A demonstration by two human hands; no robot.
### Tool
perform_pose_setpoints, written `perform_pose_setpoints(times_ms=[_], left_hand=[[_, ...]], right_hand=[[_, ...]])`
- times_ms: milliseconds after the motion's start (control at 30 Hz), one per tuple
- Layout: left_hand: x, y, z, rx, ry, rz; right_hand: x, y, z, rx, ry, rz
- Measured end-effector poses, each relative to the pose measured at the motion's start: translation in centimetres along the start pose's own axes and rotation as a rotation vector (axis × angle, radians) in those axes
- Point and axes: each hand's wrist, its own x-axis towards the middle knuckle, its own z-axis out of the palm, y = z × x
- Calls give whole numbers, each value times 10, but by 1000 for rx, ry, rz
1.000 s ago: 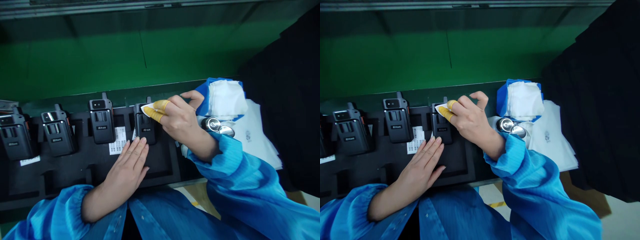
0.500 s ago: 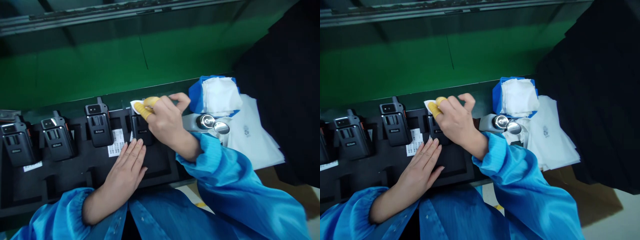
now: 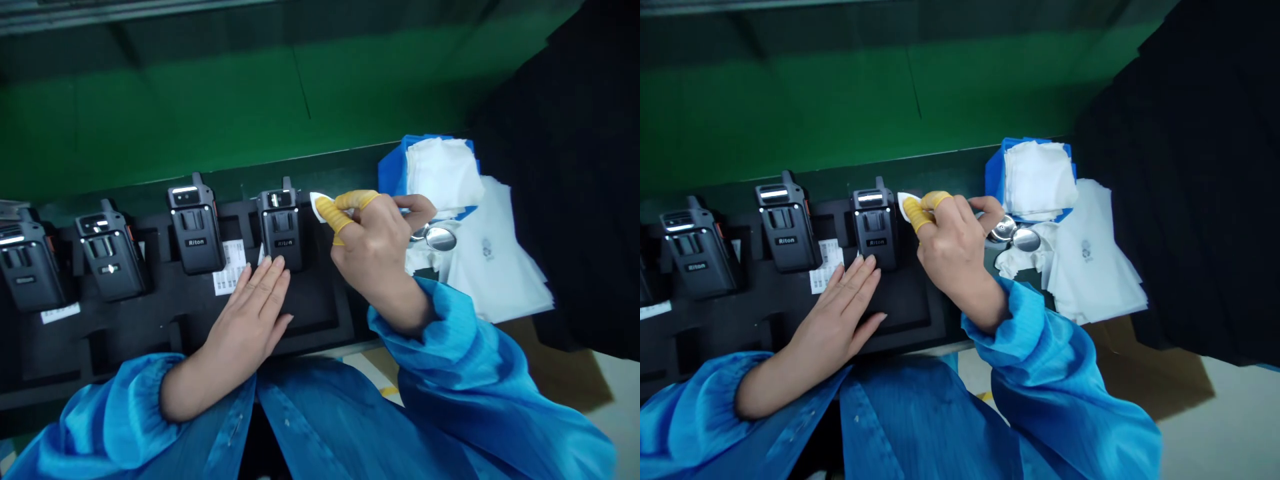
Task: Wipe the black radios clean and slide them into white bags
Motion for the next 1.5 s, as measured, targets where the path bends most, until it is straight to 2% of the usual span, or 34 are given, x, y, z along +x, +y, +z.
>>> perform_pose_setpoints(times_ms=[100,200,267,433,667,833,933,1167,1333,1500], left_hand=[[0,2,0,5,24,12],[-1,4,2,22,34,8],[-2,5,3,24,28,-3],[-1,3,5,22,27,20],[-1,3,5,23,34,13],[0,2,5,30,41,24],[0,2,6,19,36,23],[-3,1,10,-3,24,28],[-4,1,11,-31,12,6],[-3,2,11,13,48,23]], right_hand=[[-6,-18,-6,16,104,-178],[-9,-33,-6,55,93,-320],[-12,-35,-5,46,81,-345],[-17,-30,-4,-58,65,-273],[-8,-46,0,35,119,-305],[-13,-35,-2,-83,31,-234],[-20,-33,-6,-117,42,-191],[-30,-53,-11,-140,94,-117],[-24,-60,-8,-62,84,-217],[-26,-45,-9,-150,65,-235]])
